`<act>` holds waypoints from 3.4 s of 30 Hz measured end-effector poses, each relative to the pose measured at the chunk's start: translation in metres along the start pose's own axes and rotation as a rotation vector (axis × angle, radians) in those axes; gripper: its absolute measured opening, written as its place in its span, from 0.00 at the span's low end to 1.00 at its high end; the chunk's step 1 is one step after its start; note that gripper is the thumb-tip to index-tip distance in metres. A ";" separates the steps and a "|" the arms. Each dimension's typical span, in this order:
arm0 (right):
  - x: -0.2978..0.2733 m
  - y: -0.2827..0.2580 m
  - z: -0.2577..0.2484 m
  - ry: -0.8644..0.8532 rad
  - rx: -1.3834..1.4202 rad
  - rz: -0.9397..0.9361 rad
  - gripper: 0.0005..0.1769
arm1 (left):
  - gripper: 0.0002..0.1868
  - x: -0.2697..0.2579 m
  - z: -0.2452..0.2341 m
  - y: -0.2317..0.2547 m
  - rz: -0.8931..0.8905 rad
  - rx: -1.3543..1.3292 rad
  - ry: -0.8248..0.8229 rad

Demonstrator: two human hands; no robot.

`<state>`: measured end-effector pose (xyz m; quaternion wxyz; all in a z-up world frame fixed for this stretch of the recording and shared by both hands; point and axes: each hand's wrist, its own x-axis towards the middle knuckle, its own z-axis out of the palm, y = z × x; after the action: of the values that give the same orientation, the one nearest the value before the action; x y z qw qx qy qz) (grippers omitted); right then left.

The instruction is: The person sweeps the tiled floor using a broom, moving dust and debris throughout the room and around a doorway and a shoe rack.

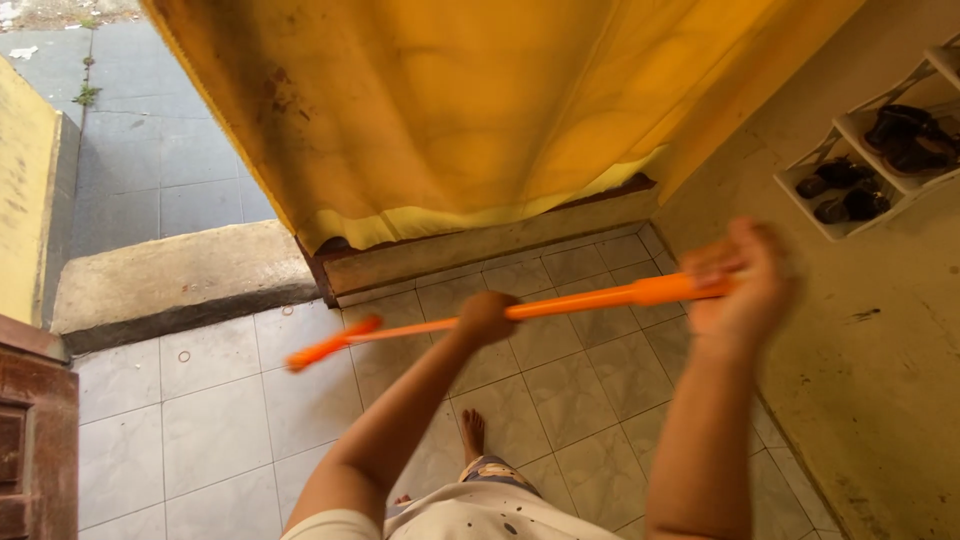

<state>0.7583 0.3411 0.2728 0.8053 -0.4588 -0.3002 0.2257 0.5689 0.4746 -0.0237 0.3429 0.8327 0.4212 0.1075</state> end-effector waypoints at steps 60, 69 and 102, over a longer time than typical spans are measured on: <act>-0.176 0.070 0.298 -2.126 0.210 -0.523 0.22 | 0.12 -0.200 -0.171 -0.176 -0.281 -0.588 1.150; -0.214 0.005 0.331 -1.395 0.825 0.298 0.10 | 0.04 -0.379 -0.157 -0.022 -0.423 -0.086 1.110; -0.329 0.037 0.474 -1.607 0.942 0.142 0.17 | 0.07 -0.453 -0.258 -0.168 -0.609 -0.130 1.105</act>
<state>0.1919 0.4346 0.3384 0.4436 0.1916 -0.6159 0.6223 0.0608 0.3169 0.1061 0.1399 0.4749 0.7466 0.4445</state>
